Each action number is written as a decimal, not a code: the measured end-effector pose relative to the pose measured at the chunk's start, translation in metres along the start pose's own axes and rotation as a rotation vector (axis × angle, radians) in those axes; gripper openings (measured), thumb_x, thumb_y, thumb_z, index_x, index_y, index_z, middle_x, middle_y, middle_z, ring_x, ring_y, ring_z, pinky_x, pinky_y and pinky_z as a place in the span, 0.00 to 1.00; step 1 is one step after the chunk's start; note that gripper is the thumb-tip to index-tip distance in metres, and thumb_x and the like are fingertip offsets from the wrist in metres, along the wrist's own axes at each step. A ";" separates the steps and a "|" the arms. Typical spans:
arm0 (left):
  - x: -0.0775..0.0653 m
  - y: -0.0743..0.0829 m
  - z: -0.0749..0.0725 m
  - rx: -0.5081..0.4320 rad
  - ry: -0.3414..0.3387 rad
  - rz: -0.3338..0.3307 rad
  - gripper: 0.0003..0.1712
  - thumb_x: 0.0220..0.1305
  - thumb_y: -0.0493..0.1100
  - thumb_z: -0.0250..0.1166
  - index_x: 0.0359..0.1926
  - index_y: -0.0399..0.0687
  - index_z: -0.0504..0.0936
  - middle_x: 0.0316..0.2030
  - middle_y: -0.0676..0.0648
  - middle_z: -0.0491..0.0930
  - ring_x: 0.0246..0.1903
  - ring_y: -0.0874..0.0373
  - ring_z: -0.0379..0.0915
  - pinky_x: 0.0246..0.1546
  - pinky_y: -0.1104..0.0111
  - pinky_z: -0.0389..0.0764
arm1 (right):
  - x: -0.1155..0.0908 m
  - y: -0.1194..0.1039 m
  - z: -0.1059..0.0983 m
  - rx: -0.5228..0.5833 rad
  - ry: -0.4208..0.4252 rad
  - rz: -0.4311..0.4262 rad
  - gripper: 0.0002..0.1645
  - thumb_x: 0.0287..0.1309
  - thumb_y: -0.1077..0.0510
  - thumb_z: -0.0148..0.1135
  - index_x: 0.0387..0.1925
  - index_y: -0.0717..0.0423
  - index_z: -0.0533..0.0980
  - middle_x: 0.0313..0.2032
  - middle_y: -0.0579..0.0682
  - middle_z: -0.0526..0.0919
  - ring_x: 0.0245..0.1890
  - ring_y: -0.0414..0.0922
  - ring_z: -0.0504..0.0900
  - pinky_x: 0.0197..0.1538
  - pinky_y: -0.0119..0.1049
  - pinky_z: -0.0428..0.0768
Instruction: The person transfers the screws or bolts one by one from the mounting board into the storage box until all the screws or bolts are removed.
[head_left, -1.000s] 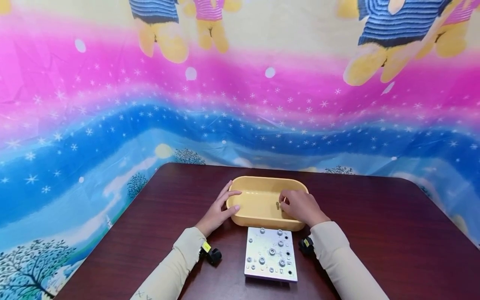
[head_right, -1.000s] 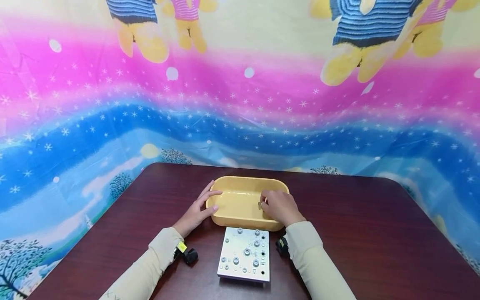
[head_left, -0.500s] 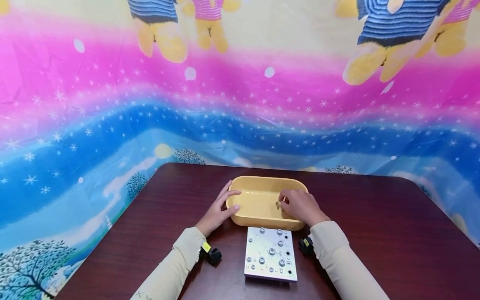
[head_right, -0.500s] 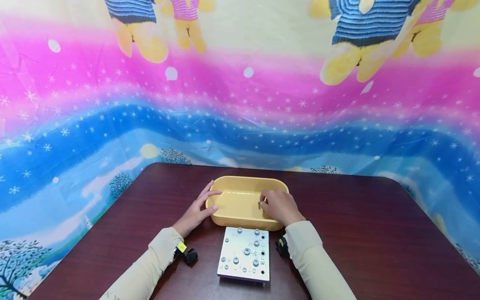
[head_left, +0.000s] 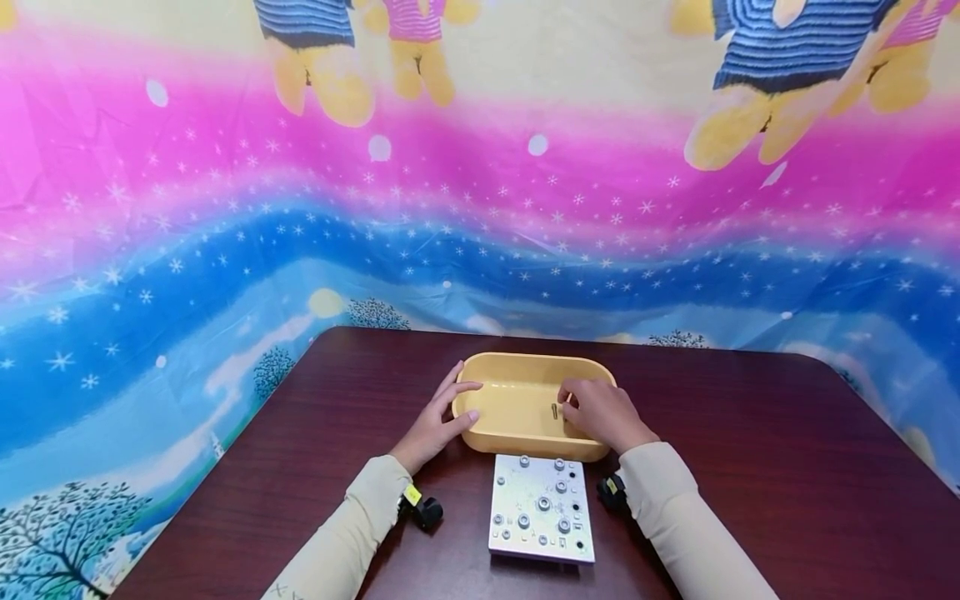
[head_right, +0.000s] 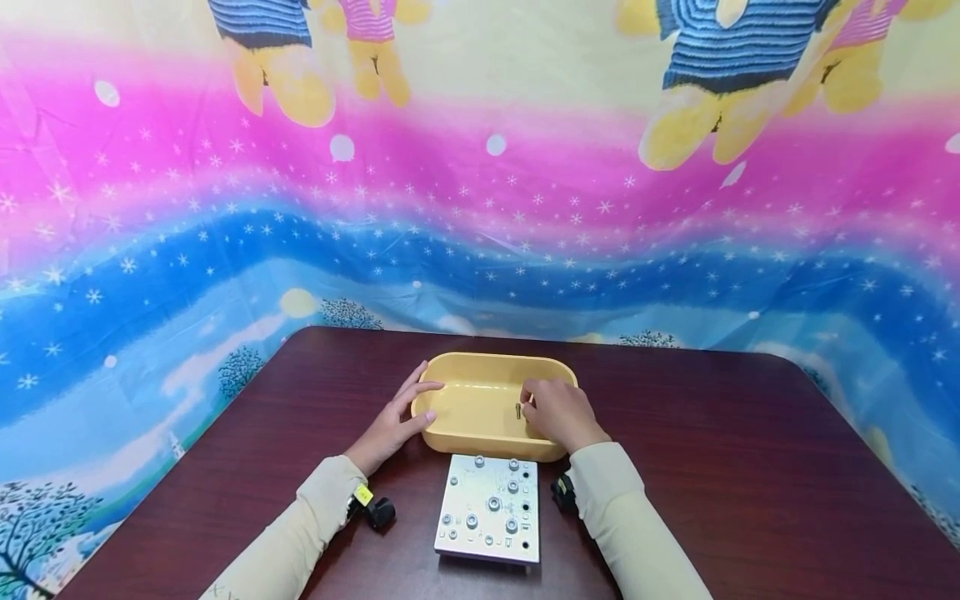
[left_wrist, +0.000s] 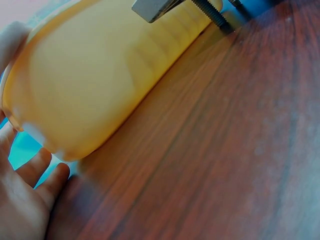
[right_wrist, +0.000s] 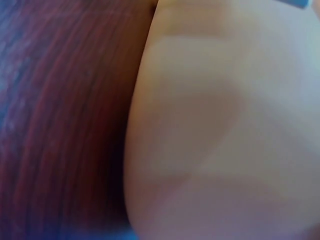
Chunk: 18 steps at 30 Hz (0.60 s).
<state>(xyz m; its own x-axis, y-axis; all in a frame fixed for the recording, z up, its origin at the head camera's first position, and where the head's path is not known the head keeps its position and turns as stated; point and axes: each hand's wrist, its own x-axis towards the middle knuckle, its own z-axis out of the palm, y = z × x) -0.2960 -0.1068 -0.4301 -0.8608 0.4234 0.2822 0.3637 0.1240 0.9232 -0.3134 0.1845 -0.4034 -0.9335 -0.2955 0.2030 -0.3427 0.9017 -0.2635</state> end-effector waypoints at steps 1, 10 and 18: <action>0.000 0.000 0.000 -0.001 0.000 -0.001 0.24 0.68 0.39 0.60 0.64 0.46 0.71 0.75 0.53 0.38 0.74 0.53 0.31 0.68 0.50 0.52 | 0.000 0.000 0.000 -0.001 -0.003 0.003 0.03 0.57 0.57 0.63 0.34 0.48 0.81 0.26 0.40 0.78 0.24 0.40 0.71 0.31 0.40 0.73; 0.000 0.001 0.000 0.000 -0.009 -0.009 0.24 0.68 0.40 0.60 0.64 0.47 0.71 0.75 0.55 0.38 0.74 0.54 0.33 0.68 0.52 0.53 | 0.000 -0.002 -0.001 -0.005 -0.010 0.017 0.04 0.57 0.56 0.63 0.35 0.49 0.81 0.27 0.41 0.79 0.25 0.41 0.73 0.33 0.42 0.74; 0.000 0.002 0.000 -0.001 -0.008 -0.013 0.24 0.68 0.40 0.60 0.64 0.46 0.71 0.75 0.54 0.38 0.74 0.54 0.32 0.68 0.52 0.54 | 0.000 -0.002 -0.001 0.001 -0.019 0.022 0.07 0.57 0.57 0.62 0.38 0.50 0.81 0.28 0.42 0.80 0.27 0.39 0.75 0.35 0.43 0.76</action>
<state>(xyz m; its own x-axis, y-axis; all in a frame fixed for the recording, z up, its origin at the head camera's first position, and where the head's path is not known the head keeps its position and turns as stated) -0.2950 -0.1069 -0.4280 -0.8626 0.4287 0.2685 0.3525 0.1288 0.9269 -0.3126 0.1834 -0.4019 -0.9426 -0.2815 0.1794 -0.3223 0.9077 -0.2689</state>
